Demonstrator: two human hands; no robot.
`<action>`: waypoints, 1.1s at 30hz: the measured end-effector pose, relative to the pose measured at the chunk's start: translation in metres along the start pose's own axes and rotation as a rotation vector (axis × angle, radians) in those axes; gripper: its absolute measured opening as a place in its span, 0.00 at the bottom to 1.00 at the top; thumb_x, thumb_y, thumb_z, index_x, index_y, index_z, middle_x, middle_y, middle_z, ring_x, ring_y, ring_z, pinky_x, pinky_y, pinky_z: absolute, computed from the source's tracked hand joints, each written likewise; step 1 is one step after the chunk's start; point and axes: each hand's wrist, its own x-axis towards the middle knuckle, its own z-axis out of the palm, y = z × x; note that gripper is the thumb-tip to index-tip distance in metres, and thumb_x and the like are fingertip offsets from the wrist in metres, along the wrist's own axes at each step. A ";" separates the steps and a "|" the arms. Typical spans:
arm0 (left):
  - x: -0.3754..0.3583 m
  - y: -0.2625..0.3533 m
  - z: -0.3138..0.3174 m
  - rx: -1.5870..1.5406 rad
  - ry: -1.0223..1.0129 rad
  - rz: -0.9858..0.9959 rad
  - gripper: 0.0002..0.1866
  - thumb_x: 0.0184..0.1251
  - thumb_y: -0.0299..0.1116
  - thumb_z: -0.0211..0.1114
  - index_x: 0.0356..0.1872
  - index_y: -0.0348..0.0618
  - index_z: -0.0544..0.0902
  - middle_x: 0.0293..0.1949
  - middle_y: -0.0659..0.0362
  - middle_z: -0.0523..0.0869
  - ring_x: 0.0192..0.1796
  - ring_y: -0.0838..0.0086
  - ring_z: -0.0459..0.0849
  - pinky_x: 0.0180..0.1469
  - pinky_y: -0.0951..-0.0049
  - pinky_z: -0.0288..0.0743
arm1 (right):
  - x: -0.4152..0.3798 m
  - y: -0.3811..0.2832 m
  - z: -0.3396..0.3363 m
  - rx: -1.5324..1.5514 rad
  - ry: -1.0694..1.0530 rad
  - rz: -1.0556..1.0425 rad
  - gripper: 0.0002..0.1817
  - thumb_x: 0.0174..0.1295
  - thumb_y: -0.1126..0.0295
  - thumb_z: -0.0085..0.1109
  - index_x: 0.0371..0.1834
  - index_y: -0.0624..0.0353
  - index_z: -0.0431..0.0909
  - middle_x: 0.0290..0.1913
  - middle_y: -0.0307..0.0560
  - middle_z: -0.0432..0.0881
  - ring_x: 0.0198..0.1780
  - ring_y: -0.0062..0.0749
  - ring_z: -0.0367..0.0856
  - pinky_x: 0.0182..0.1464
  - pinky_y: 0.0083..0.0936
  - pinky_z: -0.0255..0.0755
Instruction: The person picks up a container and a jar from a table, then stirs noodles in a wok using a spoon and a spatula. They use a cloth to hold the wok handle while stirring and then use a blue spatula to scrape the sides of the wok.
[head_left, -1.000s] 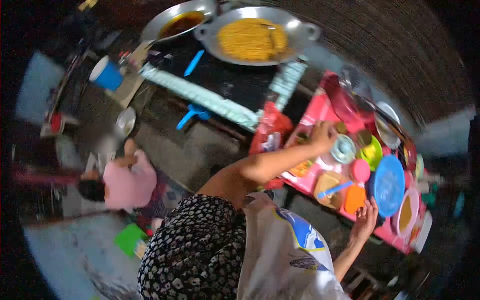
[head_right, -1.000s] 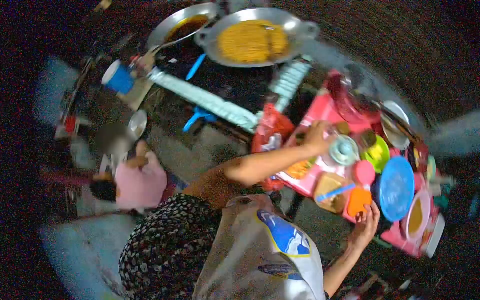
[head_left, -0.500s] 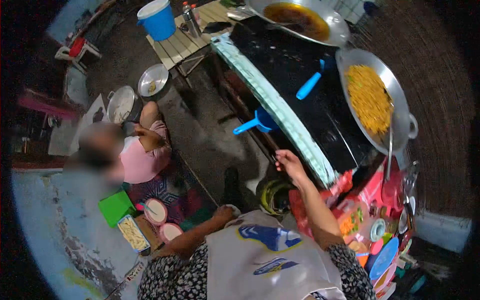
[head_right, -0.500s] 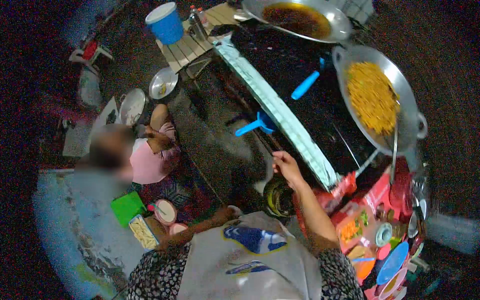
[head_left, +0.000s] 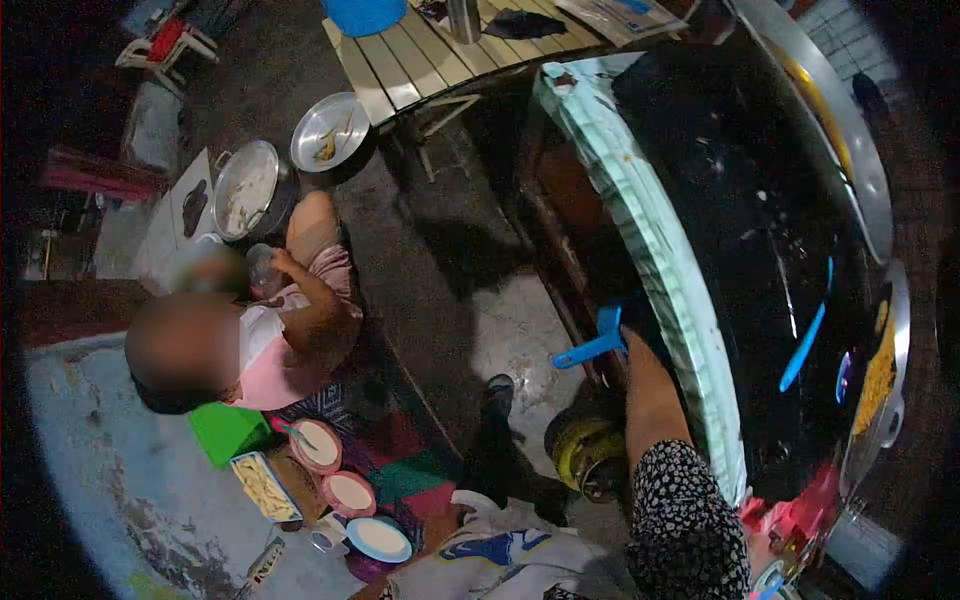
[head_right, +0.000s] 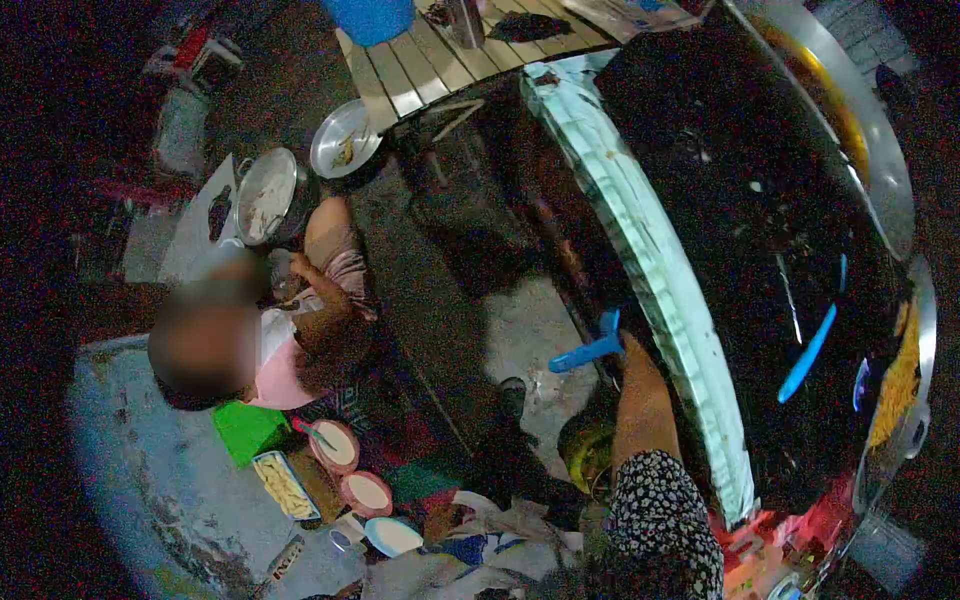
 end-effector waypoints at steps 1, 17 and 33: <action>0.000 0.000 -0.004 -0.010 -0.011 -0.019 0.20 0.53 0.51 0.58 0.39 0.47 0.79 0.37 0.52 0.78 0.42 0.57 0.75 0.43 0.58 0.69 | 0.001 0.002 0.002 -0.010 0.004 0.007 0.18 0.62 0.59 0.39 0.49 0.56 0.70 0.37 0.49 0.76 0.34 0.38 0.75 0.37 0.34 0.69; 0.005 0.028 -0.035 -0.061 -0.033 -0.119 0.17 0.54 0.49 0.58 0.39 0.50 0.80 0.33 0.54 0.80 0.39 0.60 0.77 0.41 0.61 0.70 | -0.023 0.030 -0.008 -0.027 0.072 -0.020 0.24 0.61 0.53 0.38 0.54 0.54 0.68 0.44 0.57 0.75 0.43 0.45 0.75 0.47 0.38 0.67; 0.037 -0.060 0.033 0.077 0.115 0.394 0.12 0.62 0.40 0.55 0.41 0.46 0.78 0.36 0.59 0.82 0.37 0.70 0.78 0.39 0.69 0.72 | -0.193 -0.025 -0.059 0.199 0.264 -0.255 0.27 0.57 0.51 0.49 0.56 0.54 0.66 0.48 0.56 0.75 0.47 0.53 0.74 0.49 0.40 0.68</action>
